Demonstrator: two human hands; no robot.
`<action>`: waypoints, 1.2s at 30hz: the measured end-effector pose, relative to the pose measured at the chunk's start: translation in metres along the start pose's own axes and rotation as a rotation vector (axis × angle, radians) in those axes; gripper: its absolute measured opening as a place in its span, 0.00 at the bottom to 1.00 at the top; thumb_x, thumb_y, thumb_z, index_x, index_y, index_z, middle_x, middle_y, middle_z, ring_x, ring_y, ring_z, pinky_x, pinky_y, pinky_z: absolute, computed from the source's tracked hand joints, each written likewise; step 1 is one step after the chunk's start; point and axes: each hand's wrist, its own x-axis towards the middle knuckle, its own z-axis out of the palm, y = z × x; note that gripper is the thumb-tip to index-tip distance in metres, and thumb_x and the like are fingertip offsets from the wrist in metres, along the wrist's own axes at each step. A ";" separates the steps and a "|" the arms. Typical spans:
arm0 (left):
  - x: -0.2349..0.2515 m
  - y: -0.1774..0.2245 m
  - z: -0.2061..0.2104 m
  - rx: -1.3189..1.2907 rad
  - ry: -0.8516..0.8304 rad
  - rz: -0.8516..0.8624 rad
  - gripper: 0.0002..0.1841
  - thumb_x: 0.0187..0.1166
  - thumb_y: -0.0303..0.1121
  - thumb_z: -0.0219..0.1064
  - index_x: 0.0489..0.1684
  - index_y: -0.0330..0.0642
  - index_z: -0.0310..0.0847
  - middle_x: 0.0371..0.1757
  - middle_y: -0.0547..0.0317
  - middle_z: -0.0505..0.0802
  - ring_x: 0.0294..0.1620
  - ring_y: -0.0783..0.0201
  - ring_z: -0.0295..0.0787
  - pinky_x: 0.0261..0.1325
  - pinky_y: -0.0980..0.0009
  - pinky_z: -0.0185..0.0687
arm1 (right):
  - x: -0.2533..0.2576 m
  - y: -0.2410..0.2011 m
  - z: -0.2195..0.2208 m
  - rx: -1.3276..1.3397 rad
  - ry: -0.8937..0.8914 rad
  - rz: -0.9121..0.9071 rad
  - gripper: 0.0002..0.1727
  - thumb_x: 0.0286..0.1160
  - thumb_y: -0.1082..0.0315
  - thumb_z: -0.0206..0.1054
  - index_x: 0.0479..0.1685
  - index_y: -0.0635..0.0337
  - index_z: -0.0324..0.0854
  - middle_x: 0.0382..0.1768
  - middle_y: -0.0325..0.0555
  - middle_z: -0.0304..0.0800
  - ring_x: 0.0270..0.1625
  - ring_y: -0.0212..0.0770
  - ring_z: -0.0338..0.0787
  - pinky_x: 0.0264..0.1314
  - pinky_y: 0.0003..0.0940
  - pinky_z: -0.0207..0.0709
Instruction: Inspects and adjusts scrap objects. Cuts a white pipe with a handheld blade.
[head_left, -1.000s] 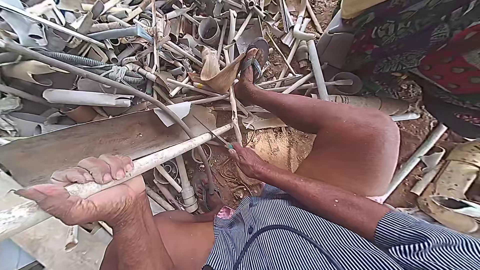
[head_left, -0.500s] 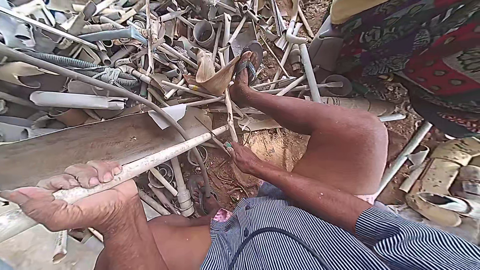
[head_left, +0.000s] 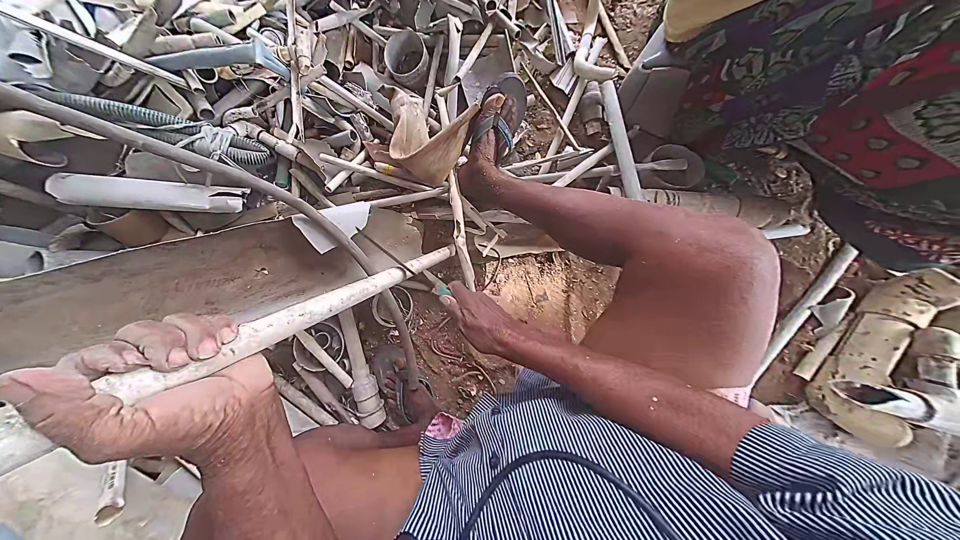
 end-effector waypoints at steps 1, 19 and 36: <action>0.000 0.001 0.000 0.003 -0.001 -0.006 0.33 0.92 0.46 0.19 0.15 0.47 0.62 0.09 0.64 0.70 0.08 0.65 0.69 0.14 0.73 0.75 | -0.013 -0.021 -0.001 0.000 -0.022 -0.089 0.26 0.98 0.54 0.38 0.69 0.67 0.70 0.46 0.62 0.85 0.52 0.59 0.88 0.58 0.55 0.78; -0.007 0.004 0.002 -0.079 -0.113 -0.023 0.32 0.92 0.46 0.23 0.14 0.48 0.62 0.09 0.65 0.70 0.08 0.66 0.69 0.14 0.73 0.73 | -0.005 -0.039 -0.008 -0.106 -0.013 -0.133 0.27 0.97 0.52 0.39 0.67 0.68 0.72 0.48 0.63 0.87 0.56 0.61 0.89 0.60 0.58 0.78; -0.004 0.000 -0.015 -0.094 -0.157 -0.028 0.30 0.91 0.44 0.26 0.13 0.49 0.63 0.10 0.65 0.72 0.09 0.66 0.71 0.16 0.73 0.75 | 0.033 0.061 0.004 -0.106 0.034 0.320 0.31 0.97 0.52 0.35 0.76 0.71 0.67 0.66 0.70 0.82 0.72 0.63 0.84 0.72 0.60 0.74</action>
